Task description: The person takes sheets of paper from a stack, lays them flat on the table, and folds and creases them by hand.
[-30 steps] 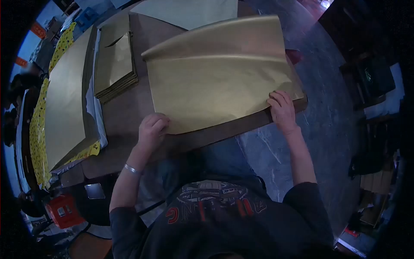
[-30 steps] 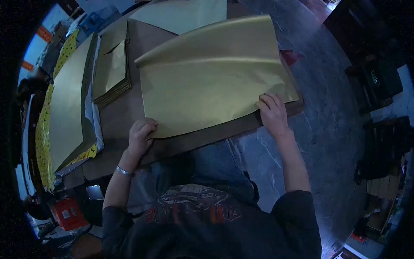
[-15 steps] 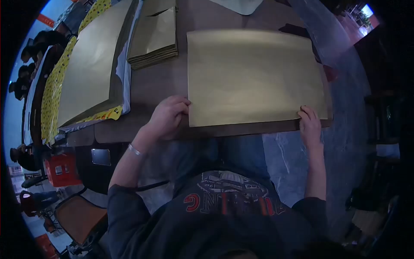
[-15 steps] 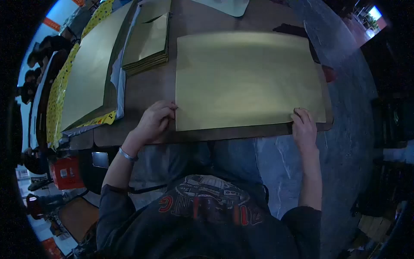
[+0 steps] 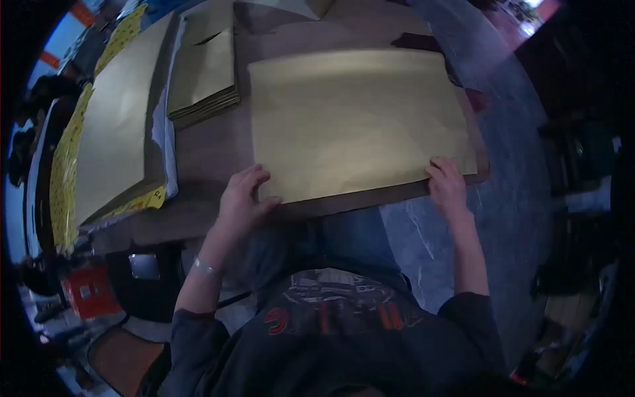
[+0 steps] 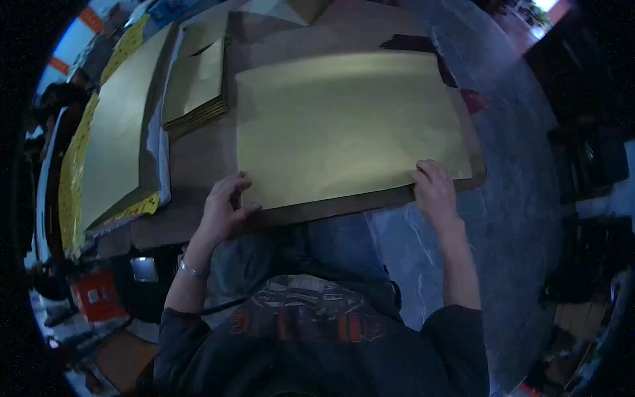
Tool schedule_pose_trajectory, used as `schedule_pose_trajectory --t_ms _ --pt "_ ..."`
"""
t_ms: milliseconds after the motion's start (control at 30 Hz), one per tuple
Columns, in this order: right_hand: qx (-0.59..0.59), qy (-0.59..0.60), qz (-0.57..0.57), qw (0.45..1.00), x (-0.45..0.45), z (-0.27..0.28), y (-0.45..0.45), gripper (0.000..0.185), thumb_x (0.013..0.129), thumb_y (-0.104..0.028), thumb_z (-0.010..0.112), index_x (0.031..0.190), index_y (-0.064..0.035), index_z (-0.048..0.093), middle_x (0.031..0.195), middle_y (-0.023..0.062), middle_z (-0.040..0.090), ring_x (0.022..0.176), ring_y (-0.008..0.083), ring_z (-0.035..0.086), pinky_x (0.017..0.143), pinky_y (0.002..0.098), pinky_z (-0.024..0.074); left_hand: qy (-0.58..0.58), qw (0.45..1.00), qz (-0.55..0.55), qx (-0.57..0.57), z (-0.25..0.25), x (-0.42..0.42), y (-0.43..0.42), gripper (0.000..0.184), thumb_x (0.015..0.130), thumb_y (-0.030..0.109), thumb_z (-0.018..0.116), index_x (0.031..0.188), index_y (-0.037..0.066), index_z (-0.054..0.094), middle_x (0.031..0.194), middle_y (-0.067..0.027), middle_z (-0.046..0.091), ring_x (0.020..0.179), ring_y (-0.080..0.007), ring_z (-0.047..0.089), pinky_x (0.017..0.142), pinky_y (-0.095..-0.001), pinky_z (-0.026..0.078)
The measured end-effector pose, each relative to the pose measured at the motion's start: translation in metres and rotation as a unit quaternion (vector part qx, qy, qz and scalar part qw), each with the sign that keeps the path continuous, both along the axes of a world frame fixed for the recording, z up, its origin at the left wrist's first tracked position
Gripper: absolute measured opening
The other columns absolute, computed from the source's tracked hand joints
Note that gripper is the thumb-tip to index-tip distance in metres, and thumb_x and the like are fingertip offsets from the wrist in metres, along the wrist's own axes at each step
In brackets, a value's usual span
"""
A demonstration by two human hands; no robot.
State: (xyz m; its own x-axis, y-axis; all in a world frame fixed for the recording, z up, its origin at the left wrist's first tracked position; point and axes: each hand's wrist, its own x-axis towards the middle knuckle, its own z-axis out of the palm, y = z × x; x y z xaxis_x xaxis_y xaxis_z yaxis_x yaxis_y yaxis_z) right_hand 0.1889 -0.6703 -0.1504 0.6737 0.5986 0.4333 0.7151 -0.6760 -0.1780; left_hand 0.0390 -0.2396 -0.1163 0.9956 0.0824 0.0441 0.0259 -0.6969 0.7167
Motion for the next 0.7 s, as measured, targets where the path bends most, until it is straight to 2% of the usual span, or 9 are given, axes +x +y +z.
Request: schedule_pose_trajectory --t_ms 67,133,200,233,267,333,433,633,700 --pt "-0.034 0.007 -0.013 0.999 -0.006 0.014 -0.001 0.034 0.075 0.004 0.061 0.108 -0.0043 0.062 0.118 0.0142 0.059 0.115 0.0356 0.055 0.098 0.0448 0.0461 0.000 0.988 -0.012 0.151 0.004 -0.001 -0.009 0.050 0.071 0.023 0.082 0.113 0.004 0.063 0.133 -0.0200 0.055 0.118 -0.0357 0.053 0.099 -0.0424 0.046" --pt "-0.054 0.016 -0.018 0.998 -0.001 0.022 -0.024 0.034 0.079 0.002 0.060 0.112 -0.0051 0.062 0.121 0.0147 0.059 0.119 0.0357 0.054 0.101 0.0434 0.0444 -0.010 0.985 -0.038 0.166 0.006 0.000 -0.014 0.051 0.069 0.023 0.082 0.113 0.004 0.063 0.135 -0.0203 0.054 0.117 -0.0369 0.053 0.098 -0.0429 0.046" --pt "0.016 0.047 -0.161 0.986 0.010 0.022 -0.047 0.034 0.083 -0.003 0.057 0.117 -0.0044 0.060 0.122 0.0162 0.059 0.120 0.0356 0.053 0.103 0.0414 0.0431 -0.010 0.980 -0.044 0.195 0.006 -0.001 -0.016 0.052 0.067 0.023 0.083 0.112 0.005 0.064 0.136 -0.0206 0.053 0.117 -0.0380 0.052 0.098 -0.0434 0.046" --pt "0.068 0.054 -0.224 0.971 0.020 0.026 -0.058 0.029 0.088 -0.009 0.054 0.116 -0.0063 0.060 0.118 0.0168 0.062 0.114 0.0375 0.056 0.096 0.0444 0.0468 -0.010 0.977 -0.046 0.206 0.006 -0.001 -0.016 0.052 0.066 0.022 0.083 0.111 0.004 0.064 0.136 -0.0207 0.053 0.116 -0.0384 0.053 0.098 -0.0439 0.046" --pt "0.071 0.052 -0.231 0.969 0.029 0.027 -0.063 0.029 0.088 -0.009 0.054 0.116 -0.0063 0.060 0.118 0.0168 0.062 0.114 0.0375 0.056 0.096 0.0444 0.0468 -0.010 0.975 -0.044 0.217 0.006 -0.002 -0.017 0.052 0.066 0.021 0.083 0.111 0.004 0.063 0.137 -0.0209 0.053 0.115 -0.0389 0.053 0.097 -0.0443 0.046" --pt "0.151 0.171 -0.337 0.914 0.048 0.030 -0.072 0.031 0.090 -0.014 0.050 0.120 -0.0070 0.059 0.117 0.0196 0.063 0.112 0.0394 0.058 0.095 0.0463 0.0468 -0.016 0.976 -0.036 0.213 -0.002 -0.003 -0.016 0.051 0.066 0.018 0.082 0.111 0.005 0.063 0.137 -0.0212 0.052 0.115 -0.0399 0.053 0.097 -0.0451 0.046" --pt "0.095 0.149 -0.406 0.897 0.075 0.015 -0.078 0.033 0.091 -0.018 0.049 0.121 -0.0075 0.059 0.115 0.0203 0.065 0.109 0.0409 0.059 0.095 0.0482 0.0466 -0.029 0.983 -0.007 0.179 -0.007 -0.005 -0.014 0.051 0.066 0.015 0.081 0.112 0.005 0.062 0.135 -0.0208 0.053 0.116 -0.0400 0.053 0.098 -0.0454 0.046" --pt "0.087 0.189 -0.384 0.899 0.093 0.004 -0.081 0.035 0.092 -0.022 0.052 0.119 -0.0025 0.062 0.115 0.0229 0.065 0.110 0.0415 0.060 0.095 0.0464 0.0470 -0.020 0.987 0.032 0.155 -0.005 -0.012 -0.010 0.054 0.068 0.010 0.082 0.117 0.004 0.059 0.134 -0.0200 0.053 0.121 -0.0378 0.053 0.099 -0.0421 0.048" --pt "0.081 0.171 -0.388 0.902 0.095 0.001 -0.083 0.038 0.093 -0.023 0.053 0.122 0.0004 0.061 0.116 0.0240 0.065 0.112 0.0401 0.060 0.095 0.0445 0.0474 -0.029 0.995 0.001 0.091 -0.003 -0.012 -0.010 0.057 0.071 0.006 0.080 0.122 0.004 0.055 0.135 -0.0189 0.051 0.124 -0.0364 0.052 0.101 -0.0409 0.048"
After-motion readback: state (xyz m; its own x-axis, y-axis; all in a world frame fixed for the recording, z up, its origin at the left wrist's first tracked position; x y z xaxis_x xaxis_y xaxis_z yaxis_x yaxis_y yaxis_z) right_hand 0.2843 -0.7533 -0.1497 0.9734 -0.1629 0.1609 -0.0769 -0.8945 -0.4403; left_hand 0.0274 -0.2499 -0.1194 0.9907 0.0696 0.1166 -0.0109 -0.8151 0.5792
